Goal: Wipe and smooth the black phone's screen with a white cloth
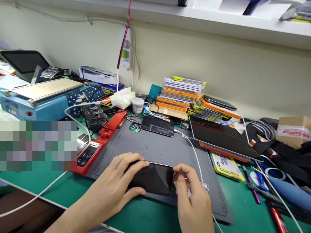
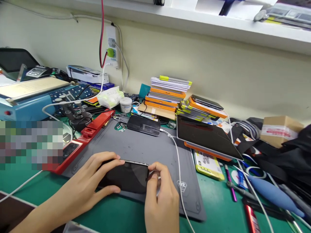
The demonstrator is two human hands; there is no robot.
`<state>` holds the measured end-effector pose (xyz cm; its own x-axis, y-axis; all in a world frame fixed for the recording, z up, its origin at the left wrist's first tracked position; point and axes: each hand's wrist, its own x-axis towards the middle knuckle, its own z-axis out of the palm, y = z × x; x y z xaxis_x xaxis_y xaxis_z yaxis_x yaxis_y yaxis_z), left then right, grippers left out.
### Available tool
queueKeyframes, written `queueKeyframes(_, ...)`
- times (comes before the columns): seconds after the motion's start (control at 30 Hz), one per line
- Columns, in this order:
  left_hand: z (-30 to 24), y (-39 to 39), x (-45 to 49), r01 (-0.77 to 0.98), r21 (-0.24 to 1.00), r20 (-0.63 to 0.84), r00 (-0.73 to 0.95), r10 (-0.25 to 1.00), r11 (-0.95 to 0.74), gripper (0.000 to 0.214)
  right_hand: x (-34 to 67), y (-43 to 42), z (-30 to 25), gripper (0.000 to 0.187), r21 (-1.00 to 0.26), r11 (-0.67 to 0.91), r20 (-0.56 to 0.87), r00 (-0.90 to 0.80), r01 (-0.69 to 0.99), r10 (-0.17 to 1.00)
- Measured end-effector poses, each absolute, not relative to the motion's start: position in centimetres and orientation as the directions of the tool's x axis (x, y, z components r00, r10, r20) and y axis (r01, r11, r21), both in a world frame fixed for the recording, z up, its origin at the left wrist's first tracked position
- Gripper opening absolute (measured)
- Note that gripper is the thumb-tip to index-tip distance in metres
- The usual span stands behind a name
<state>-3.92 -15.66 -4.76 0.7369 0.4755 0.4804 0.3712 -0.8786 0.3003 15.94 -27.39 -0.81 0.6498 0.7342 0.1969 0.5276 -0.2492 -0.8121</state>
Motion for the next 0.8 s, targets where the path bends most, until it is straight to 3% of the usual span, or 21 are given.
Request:
queueKeyframes(0.57, -4.0, -15.6, -3.9, 0.395, 0.326, 0.430, 0.747, 0.507, -0.859, 0.051, 17.0, -27.7, -1.5, 0.031, -0.770, -0.208, 0.234, 0.571, 0.603, 0.787)
queueKeyframes(0.8, -4.3, -15.4, -3.9, 0.387, 0.388, 0.385, 0.757, 0.528, -0.837, 0.056, 17.0, -27.2, -1.5, 0.030, -0.706, -0.166, 0.336, 0.532, 0.689, 0.778)
